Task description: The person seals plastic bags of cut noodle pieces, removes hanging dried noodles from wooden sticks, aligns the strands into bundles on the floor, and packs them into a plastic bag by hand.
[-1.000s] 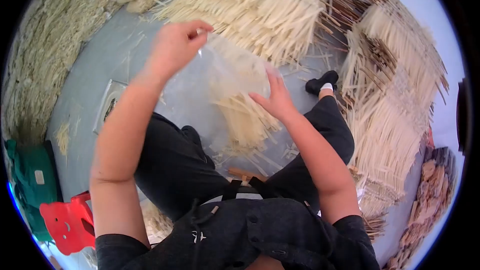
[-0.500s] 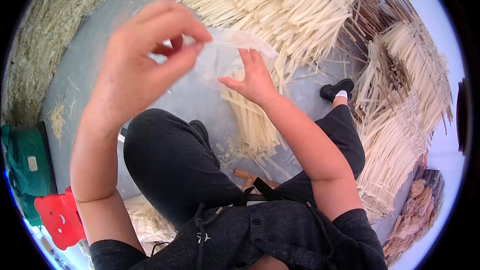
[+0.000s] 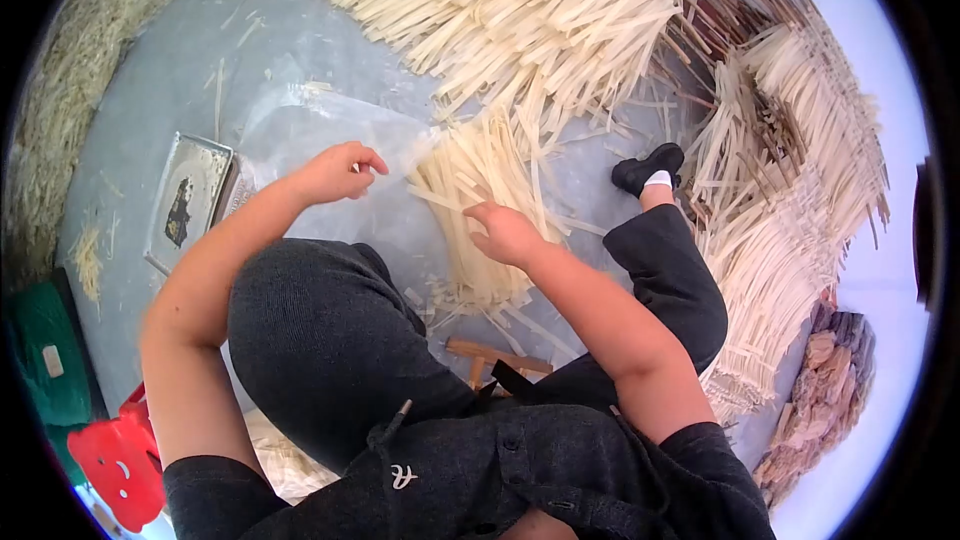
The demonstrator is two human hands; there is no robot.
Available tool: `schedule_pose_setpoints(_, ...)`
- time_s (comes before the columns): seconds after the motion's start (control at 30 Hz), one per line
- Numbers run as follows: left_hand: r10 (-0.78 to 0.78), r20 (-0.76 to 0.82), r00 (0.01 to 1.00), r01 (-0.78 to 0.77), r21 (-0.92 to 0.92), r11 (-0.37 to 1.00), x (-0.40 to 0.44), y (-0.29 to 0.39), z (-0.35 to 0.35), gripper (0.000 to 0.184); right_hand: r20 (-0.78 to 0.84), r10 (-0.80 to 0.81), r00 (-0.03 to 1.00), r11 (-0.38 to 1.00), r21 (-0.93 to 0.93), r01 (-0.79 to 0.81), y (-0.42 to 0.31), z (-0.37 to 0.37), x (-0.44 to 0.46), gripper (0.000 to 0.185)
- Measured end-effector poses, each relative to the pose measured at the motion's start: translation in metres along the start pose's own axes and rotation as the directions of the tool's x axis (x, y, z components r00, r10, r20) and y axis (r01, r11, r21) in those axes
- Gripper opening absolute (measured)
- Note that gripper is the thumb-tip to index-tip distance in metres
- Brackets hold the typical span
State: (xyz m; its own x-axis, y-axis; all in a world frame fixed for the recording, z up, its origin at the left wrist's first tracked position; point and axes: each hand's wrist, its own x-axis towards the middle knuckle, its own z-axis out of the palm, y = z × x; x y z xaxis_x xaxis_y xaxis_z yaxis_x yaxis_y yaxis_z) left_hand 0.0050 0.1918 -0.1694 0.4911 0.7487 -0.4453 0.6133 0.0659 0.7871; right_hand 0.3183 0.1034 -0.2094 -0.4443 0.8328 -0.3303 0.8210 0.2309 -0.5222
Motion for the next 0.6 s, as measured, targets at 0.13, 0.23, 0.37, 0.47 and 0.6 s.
schedule_pose_setpoints(0.13,0.035,-0.069,0.997,-0.042,-0.099,0.994,0.028,-0.05,0.031,0.022,-0.013,0.139,0.99,0.989,0.061,-0.138,0.024,0.015,0.006,0.049)
schedule_pose_setpoints(0.23,-0.003,-0.262,0.965,-0.034,-0.134,0.99,0.042,-0.061,0.048,0.024,-0.183,0.212,0.96,0.977,0.051,-0.206,0.037,0.021,0.011,0.064)
schedule_pose_setpoints(0.37,0.241,-0.303,0.922,-0.098,0.418,0.903,0.035,-0.021,0.062,0.028,-0.289,0.27,0.918,0.963,0.063,-0.264,0.081,0.03,0.026,0.081)
schedule_pose_setpoints(0.47,0.276,-0.161,0.947,-0.178,0.451,0.874,0.038,0.01,0.04,0.033,-0.357,0.359,0.863,0.933,0.116,-0.34,0.125,0.029,0.043,0.089)
schedule_pose_setpoints(0.6,-0.138,0.35,0.927,0.044,0.262,0.964,0.058,0.029,0.033,0.04,-0.387,0.501,0.774,0.865,0.21,-0.456,0.176,0.03,0.067,0.109)
